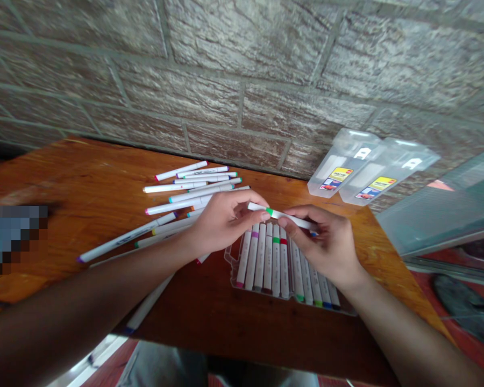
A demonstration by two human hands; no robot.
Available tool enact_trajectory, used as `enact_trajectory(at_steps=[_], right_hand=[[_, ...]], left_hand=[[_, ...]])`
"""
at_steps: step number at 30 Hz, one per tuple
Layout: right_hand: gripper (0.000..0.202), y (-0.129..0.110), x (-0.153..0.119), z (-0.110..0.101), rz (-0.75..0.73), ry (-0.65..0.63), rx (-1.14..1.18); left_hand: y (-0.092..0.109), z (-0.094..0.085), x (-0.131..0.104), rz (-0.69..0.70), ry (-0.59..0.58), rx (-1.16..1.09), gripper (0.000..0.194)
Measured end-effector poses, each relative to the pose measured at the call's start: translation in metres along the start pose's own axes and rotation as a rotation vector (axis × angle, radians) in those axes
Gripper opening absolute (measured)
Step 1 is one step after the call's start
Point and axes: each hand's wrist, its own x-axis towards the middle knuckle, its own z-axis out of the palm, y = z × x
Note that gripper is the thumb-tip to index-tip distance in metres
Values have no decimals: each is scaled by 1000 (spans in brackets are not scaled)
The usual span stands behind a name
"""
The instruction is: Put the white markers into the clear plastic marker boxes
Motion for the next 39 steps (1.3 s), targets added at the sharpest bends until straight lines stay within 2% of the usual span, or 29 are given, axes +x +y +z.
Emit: enact_trajectory(at_steps=[7,14,26,39], right_hand=[[12,-1,5,2,40,95,149],[16,-2,6,2,113,157,271],[21,-4,5,1,128,140,428],[24,-2,5,0,153,93,547]], left_hand=[[-7,0,2,-145,30,-175,23],[-4,-3,8,-197,89,-253,20],[-1,-3,11,-295,160,-490,22],[-2,-3,11,-346,162,-564,26]])
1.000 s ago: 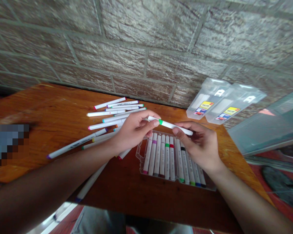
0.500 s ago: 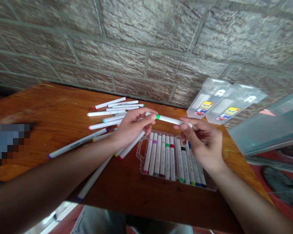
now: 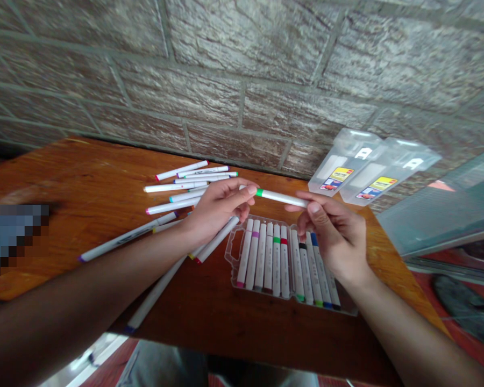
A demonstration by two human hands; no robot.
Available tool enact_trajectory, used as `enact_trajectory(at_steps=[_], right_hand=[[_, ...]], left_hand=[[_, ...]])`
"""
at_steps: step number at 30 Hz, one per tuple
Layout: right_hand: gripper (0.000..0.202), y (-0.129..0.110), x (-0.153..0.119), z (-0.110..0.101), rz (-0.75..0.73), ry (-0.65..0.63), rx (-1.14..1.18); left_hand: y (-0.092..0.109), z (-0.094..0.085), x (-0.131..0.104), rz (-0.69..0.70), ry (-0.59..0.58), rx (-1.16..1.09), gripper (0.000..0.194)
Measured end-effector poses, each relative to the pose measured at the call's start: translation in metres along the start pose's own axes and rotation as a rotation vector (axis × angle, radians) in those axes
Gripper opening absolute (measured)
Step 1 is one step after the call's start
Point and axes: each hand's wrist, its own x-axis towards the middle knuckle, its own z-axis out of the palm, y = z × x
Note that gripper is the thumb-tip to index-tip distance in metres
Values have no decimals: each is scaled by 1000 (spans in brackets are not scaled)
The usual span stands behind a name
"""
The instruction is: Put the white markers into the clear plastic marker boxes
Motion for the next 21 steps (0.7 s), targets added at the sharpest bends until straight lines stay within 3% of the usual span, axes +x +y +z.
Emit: enact_trajectory(at_steps=[13,21], right_hand=[[22,0,1,-1,43,-15,98],[24,-2,4,0,67,40,67]], left_hand=[[0,1,0,-12,15,-42,25],[-1,-1,1,-24,26,-81,21]])
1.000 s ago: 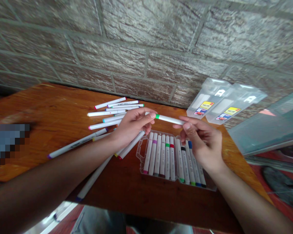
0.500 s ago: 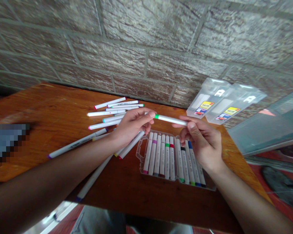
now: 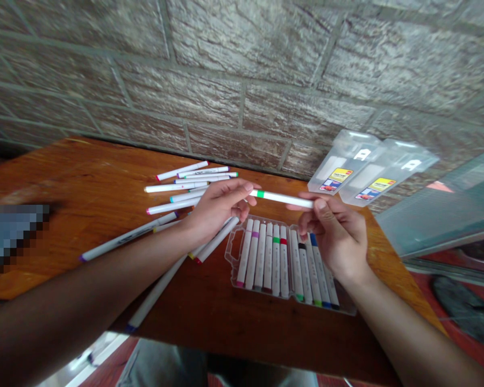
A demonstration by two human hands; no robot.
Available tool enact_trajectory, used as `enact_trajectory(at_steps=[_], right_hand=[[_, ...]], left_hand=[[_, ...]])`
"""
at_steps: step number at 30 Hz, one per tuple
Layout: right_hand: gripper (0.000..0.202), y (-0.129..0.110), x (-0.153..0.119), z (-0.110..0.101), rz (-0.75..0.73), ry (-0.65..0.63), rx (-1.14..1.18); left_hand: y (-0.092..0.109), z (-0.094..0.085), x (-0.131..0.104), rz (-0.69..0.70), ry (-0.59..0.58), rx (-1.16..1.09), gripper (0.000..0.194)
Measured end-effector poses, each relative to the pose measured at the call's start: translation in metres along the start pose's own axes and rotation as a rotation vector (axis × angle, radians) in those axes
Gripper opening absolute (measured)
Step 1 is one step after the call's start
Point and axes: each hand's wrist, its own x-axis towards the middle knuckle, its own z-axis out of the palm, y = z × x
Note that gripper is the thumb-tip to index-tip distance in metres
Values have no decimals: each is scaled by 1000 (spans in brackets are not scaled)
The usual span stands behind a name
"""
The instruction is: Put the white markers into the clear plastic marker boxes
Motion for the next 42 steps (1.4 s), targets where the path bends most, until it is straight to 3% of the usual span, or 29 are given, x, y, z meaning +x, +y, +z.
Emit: enact_trajectory(at_steps=[7,18,24,31,42], right_hand=[[23,2,6,-3,14,86,30],[24,1,12,-3,107,175,121],[26,3,13,-5,108,156,86],[28,3,13,-4,102,132,73],[20,0,12,-2,152,180,155]], left_hand=[[2,0,-2,25,-48,-12,23],[7,-3,-6,13,-253,-112,25],[9,1,-9,13,-319,-78,35],[8,2,-9,60,-319,14,35],[6,3,-8,-17,-290,-133,31]])
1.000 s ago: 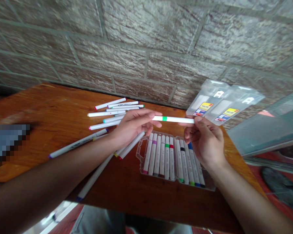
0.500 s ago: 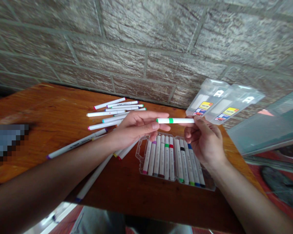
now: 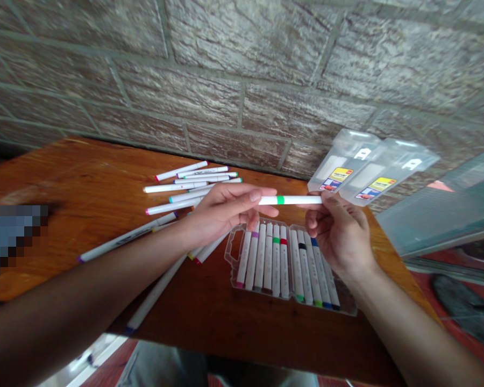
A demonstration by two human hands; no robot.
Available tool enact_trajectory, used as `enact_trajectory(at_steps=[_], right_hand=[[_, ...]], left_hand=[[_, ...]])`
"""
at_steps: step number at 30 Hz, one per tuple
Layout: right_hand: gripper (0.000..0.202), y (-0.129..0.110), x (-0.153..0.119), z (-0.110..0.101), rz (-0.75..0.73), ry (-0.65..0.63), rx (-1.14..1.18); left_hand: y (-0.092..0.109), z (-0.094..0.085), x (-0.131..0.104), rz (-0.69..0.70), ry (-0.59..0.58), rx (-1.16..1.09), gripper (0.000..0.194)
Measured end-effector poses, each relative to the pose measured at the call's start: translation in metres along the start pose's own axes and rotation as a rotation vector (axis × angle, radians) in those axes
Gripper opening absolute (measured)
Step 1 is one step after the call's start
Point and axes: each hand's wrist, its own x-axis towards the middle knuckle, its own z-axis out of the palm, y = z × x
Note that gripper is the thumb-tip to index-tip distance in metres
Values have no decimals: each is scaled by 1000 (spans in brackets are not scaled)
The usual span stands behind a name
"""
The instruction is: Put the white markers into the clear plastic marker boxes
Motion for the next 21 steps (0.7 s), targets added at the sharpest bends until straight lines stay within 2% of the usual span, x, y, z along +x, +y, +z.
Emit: enact_trajectory(at_steps=[12,21], right_hand=[[22,0,0,1,-20,5,88],[21,-1,0,2,-10,16,94]], left_hand=[[-1,0,1,1,-55,-74,27],[-2,-1,1,21,-40,10,33]])
